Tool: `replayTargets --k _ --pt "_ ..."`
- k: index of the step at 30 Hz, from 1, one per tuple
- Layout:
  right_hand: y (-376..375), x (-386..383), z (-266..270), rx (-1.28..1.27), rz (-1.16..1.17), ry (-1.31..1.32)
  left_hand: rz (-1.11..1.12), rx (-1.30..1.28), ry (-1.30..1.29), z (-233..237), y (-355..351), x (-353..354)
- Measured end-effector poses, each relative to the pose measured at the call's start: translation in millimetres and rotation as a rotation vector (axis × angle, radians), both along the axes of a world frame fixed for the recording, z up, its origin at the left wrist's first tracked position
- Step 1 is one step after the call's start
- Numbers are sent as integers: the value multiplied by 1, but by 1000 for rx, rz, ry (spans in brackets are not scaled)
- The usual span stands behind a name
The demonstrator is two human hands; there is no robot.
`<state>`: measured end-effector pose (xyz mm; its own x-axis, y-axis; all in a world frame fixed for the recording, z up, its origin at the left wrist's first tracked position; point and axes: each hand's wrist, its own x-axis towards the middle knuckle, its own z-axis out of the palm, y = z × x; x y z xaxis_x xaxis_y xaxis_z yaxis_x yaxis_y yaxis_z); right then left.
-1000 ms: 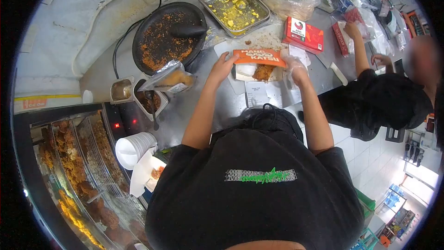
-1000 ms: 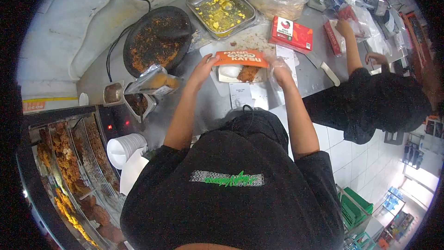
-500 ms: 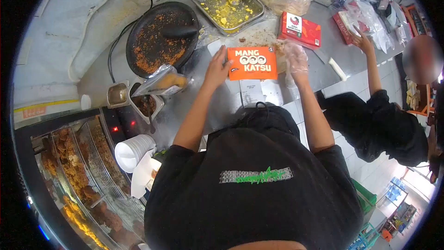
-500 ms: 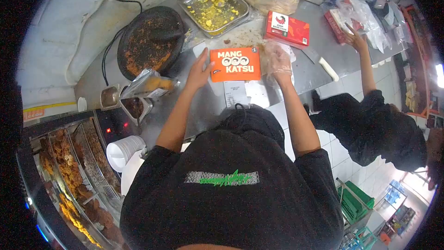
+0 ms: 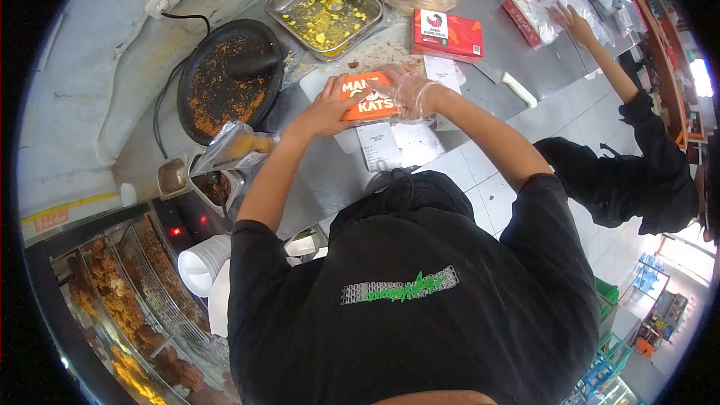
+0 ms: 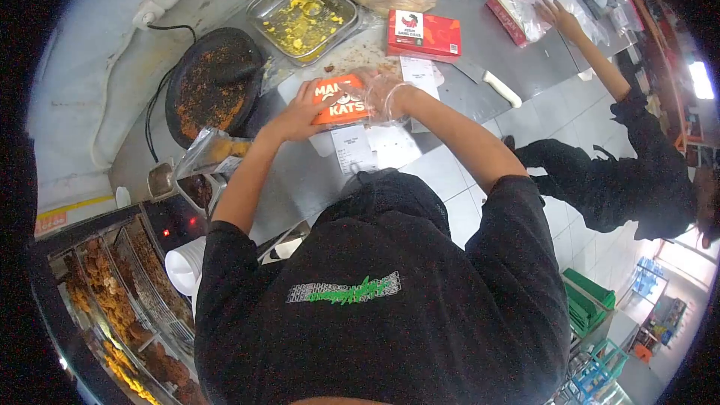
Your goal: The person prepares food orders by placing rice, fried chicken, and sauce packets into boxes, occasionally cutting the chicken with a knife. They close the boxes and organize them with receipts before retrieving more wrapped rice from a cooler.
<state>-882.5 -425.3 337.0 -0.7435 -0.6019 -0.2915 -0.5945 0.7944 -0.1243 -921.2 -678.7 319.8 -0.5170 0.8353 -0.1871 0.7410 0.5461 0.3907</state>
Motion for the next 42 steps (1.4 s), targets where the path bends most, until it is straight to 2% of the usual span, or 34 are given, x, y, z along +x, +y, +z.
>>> replayTargets --k 1,4,11,17,19,22,25,28,30,31,33,36,37,39,40,42 --pt "6 -3 7 -74 77 13 -12 6 -30 4 0 -2" --pt "7 -11 19 -132 71 -157 -28 -17 -96 13 0 -6" --pt "11 -5 -5 -124 90 28 -109 -120 -120 25 0 -15" --pt "13 0 -5 -133 115 88 -176 4 216 -5 -15 5" --pt "12 3 -2 -125 56 33 -167 24 226 -8 -16 6" --pt "13 3 -8 -163 79 132 -135 65 226 -9 -15 9" --pt "12 6 14 -40 16 45 -93 78 215 -8 -13 7" --pt "42 -10 26 -94 -107 201 -16 106 196 -9 -12 7" --pt "88 -23 17 -162 -355 347 38 112 222 -10 -3 4" --pt "105 -31 16 -66 -379 363 65 100 253 -11 0 2" --pt "137 -49 22 122 -407 405 125 48 341 -14 10 -1" --pt "159 -71 26 345 -409 185 223 51 373 1 38 15" --pt "162 -79 30 321 -423 25 194 272 310 2 56 24" --pt "170 -81 14 177 -396 42 210 384 74 -17 106 48" --pt "177 -86 11 104 -385 58 237 346 67 -21 136 64" --pt "188 -92 19 125 -331 37 321 260 125 -23 188 82"
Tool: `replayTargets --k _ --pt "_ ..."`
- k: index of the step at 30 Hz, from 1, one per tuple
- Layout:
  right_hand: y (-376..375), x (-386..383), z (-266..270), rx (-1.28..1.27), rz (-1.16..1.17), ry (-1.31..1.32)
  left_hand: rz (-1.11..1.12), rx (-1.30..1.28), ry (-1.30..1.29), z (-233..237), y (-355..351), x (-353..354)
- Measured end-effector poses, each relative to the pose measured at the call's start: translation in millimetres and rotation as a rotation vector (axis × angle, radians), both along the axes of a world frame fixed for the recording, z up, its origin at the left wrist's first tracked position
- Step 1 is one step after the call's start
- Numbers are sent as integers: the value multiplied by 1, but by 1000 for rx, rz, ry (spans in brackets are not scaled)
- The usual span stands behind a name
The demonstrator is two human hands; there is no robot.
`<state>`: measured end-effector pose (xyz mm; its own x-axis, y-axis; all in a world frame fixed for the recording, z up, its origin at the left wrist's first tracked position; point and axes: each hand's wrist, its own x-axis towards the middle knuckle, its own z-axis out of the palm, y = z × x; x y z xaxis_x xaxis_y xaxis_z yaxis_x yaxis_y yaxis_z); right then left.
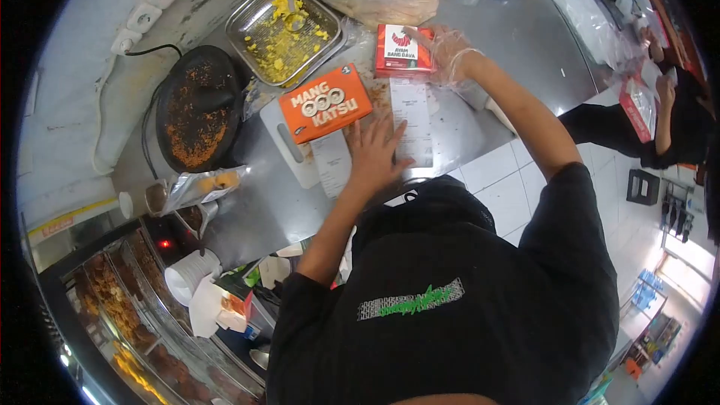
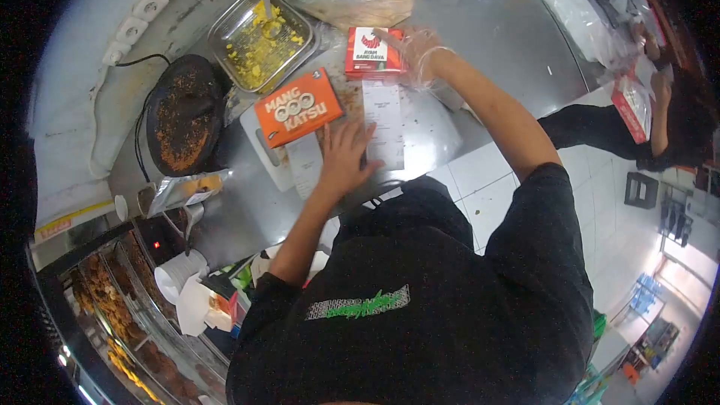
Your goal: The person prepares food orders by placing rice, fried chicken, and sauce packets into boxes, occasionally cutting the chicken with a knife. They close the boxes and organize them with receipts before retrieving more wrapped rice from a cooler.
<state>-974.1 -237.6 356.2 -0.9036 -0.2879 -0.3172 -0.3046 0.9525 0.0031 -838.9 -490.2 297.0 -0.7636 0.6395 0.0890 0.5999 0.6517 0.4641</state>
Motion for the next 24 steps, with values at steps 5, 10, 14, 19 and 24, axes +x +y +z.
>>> replayTargets --k 5,10,14,19,24 --pt "55 1 -5 -157 -10 -41 451 109 -101 -14 63 47" --pt "116 -5 -7 -210 -80 -90 654 675 -649 -25 87 26" --pt "188 -6 0 -442 -244 -136 426 939 -912 -10 121 -15" --pt "286 -11 -22 -412 -361 -34 330 688 -953 -32 205 -77" --pt "272 10 5 -122 -277 77 276 410 -892 -64 261 -108"
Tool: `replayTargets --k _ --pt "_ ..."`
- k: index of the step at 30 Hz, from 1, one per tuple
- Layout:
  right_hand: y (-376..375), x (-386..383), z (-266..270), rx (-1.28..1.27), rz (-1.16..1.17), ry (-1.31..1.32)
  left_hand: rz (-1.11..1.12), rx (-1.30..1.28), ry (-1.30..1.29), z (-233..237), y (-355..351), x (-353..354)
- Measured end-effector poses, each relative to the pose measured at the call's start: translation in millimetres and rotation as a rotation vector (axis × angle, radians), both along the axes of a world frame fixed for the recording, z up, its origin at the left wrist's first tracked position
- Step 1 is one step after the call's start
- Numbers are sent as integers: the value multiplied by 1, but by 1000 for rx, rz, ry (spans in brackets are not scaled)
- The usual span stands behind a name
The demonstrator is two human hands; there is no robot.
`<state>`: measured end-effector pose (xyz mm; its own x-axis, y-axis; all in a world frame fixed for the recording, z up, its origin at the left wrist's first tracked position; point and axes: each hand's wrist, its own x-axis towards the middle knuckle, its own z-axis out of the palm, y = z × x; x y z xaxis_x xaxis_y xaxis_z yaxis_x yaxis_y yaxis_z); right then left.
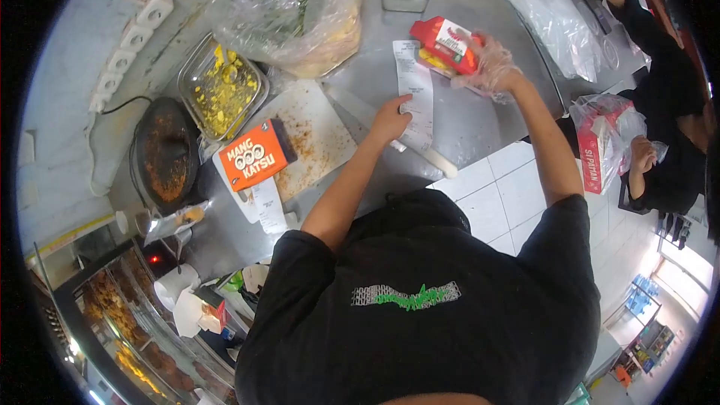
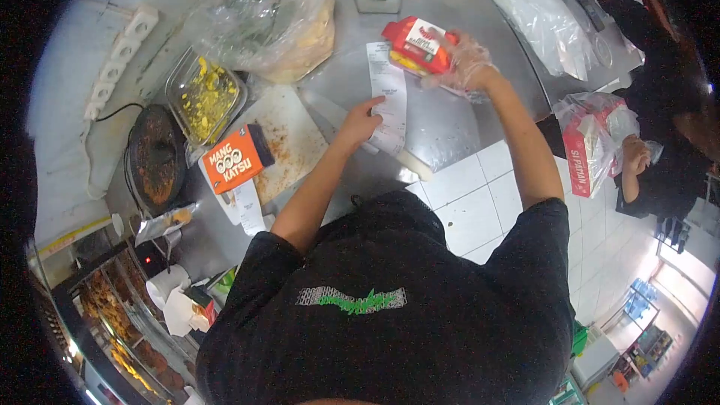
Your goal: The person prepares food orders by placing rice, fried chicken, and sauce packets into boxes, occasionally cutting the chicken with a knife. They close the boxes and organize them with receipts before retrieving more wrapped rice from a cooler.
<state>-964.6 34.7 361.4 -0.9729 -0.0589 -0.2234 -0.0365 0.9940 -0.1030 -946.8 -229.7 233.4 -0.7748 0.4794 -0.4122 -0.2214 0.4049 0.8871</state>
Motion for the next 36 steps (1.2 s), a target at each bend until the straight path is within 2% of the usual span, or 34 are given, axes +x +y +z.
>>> replayTargets --k 1,3,6,9,11,14,16,17,20,23,26,29,32,35,36 --pt "-1 3 1 78 41 33 -2 -4 -7 6 4 -3" --pt "7 4 -12 79 77 34 5 -25 -38 18 -2 0" --pt "9 0 -24 45 52 39 63 -244 371 29 -9 2" --pt "16 1 -20 22 43 117 197 -195 997 43 11 -35" --pt "21 16 -20 -33 -41 157 145 39 815 51 43 -76" --pt "30 34 -32 -227 -244 176 45 164 361 38 85 -130" --pt "32 41 -42 -451 -316 165 -98 56 274 51 95 -142" --pt "32 41 -42 -460 -331 169 -171 -7 224 59 96 -144" --pt "29 44 -41 -489 -361 184 -188 -95 184 67 102 -150" --pt "34 43 -45 -515 -349 216 -202 -259 251 85 105 -154" --pt "34 41 -44 -530 -354 209 -133 -242 241 80 101 -157" --pt "32 43 -44 -511 -358 182 -284 -315 283 75 98 -151" --pt "33 40 -45 -495 -328 172 -312 -244 237 74 91 -132" --pt "33 40 -46 -494 -291 151 -118 15 236 34 89 -121" --pt "33 40 -45 -484 -281 138 -138 63 263 27 87 -122"
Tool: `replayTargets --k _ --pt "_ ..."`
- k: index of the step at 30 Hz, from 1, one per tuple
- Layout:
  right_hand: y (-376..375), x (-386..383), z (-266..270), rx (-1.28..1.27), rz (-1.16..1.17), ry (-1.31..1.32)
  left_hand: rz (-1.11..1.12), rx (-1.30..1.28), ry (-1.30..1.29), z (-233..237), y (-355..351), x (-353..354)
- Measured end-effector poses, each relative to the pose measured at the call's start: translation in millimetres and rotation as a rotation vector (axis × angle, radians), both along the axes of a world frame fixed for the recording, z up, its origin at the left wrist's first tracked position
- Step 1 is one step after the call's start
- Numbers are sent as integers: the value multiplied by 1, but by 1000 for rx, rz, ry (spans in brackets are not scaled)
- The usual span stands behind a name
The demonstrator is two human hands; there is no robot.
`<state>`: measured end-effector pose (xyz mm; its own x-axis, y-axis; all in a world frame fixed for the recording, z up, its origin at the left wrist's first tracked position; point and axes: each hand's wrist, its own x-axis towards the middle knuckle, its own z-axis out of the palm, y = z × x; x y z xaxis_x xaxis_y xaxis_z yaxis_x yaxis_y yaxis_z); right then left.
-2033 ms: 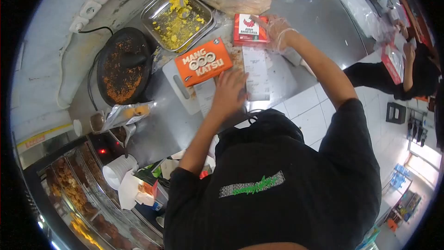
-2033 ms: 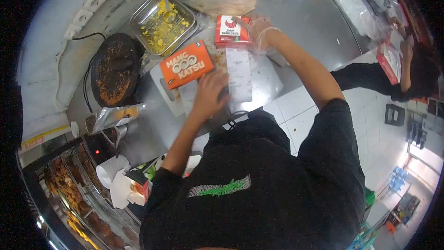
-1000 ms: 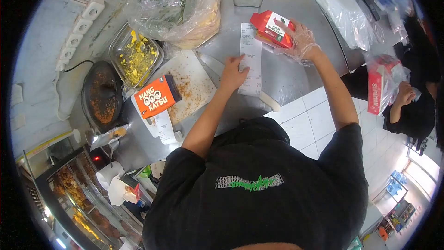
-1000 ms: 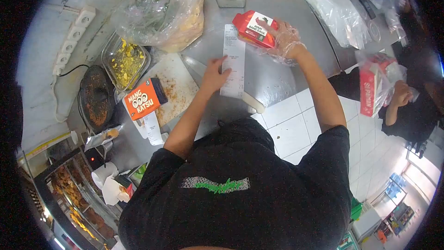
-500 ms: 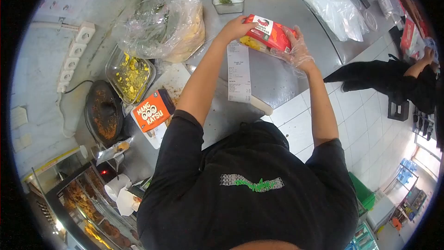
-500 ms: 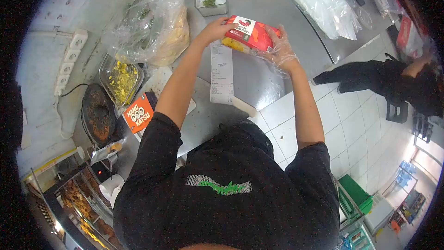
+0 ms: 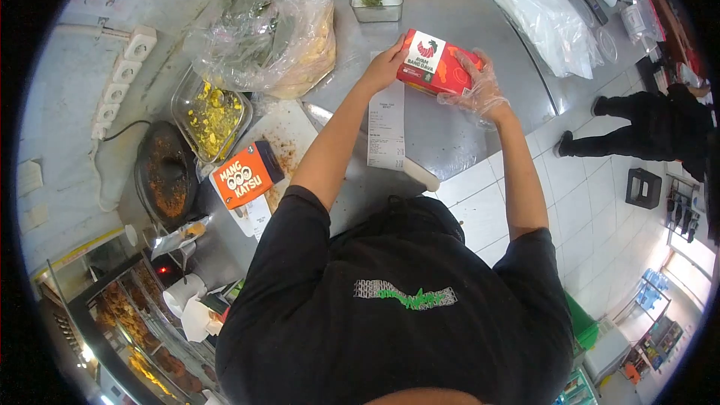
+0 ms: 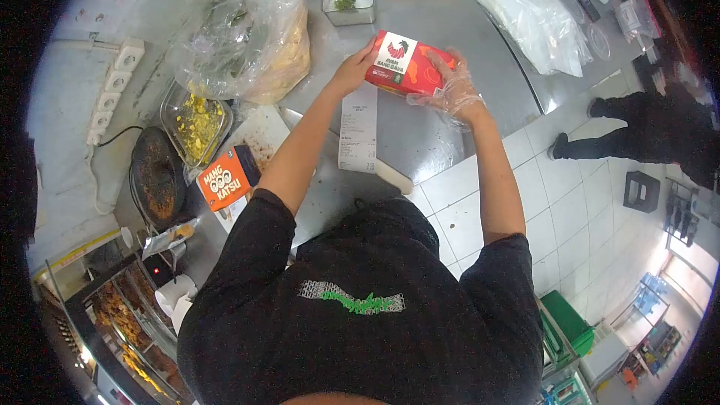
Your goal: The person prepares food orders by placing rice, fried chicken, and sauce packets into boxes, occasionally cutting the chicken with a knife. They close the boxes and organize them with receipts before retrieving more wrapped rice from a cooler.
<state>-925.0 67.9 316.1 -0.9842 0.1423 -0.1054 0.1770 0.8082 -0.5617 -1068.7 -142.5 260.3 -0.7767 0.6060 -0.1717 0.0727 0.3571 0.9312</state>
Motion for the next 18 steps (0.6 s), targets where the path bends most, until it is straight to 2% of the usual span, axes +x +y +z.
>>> replayTargets --k 2,5,7,10,11,14,17,18 --pt "4 -6 -2 11 29 34 -58 95 60 5 -2 -5" --pt "14 -9 -17 23 77 102 -362 -81 410 30 -9 -15" --pt "13 -11 -15 50 101 97 -496 -153 452 32 -9 -23" --pt "4 -16 7 491 186 11 -600 -116 500 21 -7 -36" --pt "-4 -20 14 520 210 -35 -621 -82 507 21 -10 -34" --pt "-29 -31 23 566 231 -125 -546 -122 411 40 -14 -20" --pt "-48 -39 24 552 156 -128 -78 -30 739 24 -35 9" --pt "-53 -40 26 565 128 -135 -54 -91 688 12 -49 27"
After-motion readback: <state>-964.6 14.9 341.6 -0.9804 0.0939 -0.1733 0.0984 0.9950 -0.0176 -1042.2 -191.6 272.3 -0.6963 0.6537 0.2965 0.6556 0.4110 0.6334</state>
